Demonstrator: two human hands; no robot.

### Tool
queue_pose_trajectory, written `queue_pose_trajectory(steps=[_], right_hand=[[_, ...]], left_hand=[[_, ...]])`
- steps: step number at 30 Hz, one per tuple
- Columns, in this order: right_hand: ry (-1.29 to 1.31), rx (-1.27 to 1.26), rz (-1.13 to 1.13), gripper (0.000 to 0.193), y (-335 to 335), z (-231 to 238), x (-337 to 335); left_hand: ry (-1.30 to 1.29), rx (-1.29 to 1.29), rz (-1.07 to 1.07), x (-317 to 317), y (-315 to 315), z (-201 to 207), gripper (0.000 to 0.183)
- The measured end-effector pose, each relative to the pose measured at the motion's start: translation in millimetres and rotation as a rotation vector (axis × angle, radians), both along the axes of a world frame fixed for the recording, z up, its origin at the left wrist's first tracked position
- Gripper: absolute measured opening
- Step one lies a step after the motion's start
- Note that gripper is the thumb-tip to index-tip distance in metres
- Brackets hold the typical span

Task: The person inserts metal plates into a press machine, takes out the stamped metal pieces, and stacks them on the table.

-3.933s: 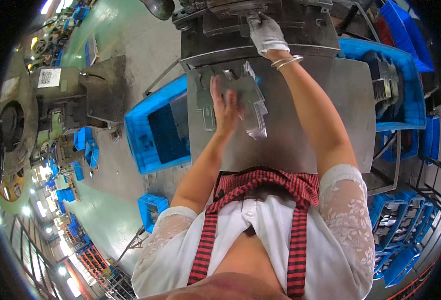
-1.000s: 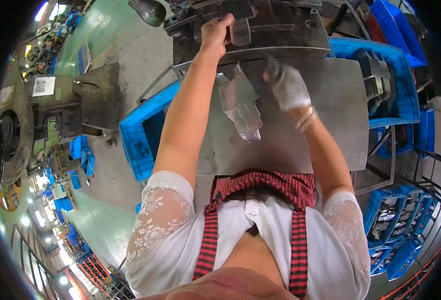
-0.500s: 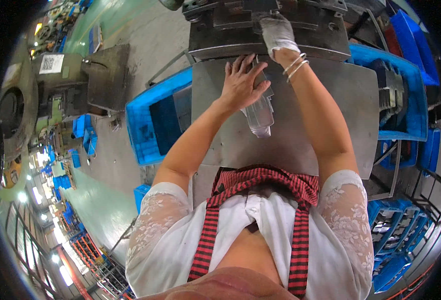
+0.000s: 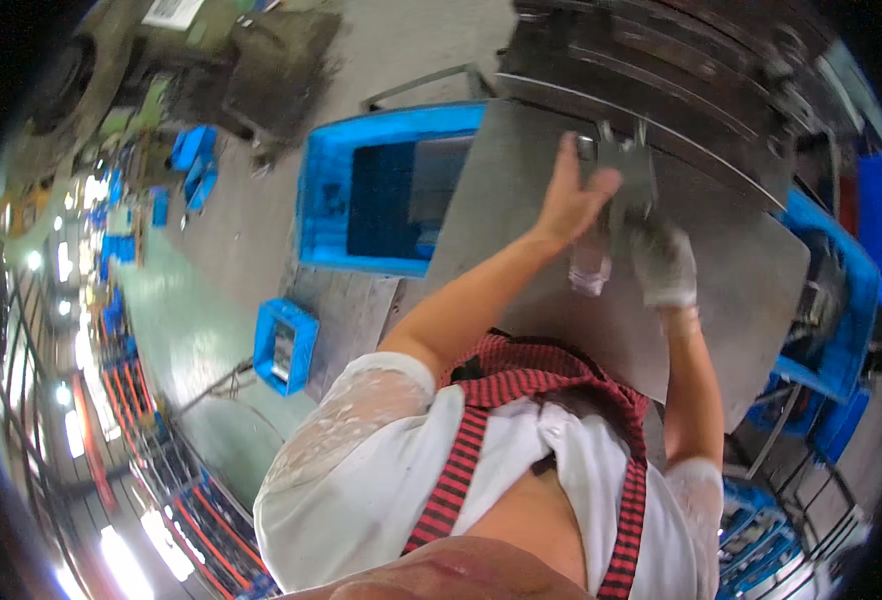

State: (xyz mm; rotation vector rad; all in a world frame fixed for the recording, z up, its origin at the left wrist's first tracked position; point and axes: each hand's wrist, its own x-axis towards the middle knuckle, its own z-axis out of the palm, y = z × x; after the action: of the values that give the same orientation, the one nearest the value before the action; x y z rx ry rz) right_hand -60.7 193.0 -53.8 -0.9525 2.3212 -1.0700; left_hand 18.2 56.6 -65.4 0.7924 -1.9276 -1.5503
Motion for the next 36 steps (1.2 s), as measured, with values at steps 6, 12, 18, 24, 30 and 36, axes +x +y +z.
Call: queue_pose_trajectory(steps=[6,12,18,24,30,36], right_hand=[[-0.249,0.015,-0.139,0.026,36,-20,15],[0.033,0.005,-0.021,0.035,105,-101,-52],[-0.753,-0.657,-0.233,0.036,85,-124,-31],[-0.339,-0.249,-0.371,0.031,111,-90,-21],[-0.531,-0.377,-0.294,0.03,63,-87,-5],[-0.451,-0.334,-0.325,0.026,87,-78,-15]], left_hand=[[0.055,-0.027,-0.023,18,-12,-26,0.076],[-0.033,-0.275,0.521,61,-136,-40,0.064],[-0.544,0.085,0.41,191,-268,-143,0.083],[-0.652,0.099,0.294,105,-266,-172,0.09],[-0.23,0.216,-0.05,201,-338,-231,0.086],[-0.732,-0.015,0.122,113,-266,-142,0.055]])
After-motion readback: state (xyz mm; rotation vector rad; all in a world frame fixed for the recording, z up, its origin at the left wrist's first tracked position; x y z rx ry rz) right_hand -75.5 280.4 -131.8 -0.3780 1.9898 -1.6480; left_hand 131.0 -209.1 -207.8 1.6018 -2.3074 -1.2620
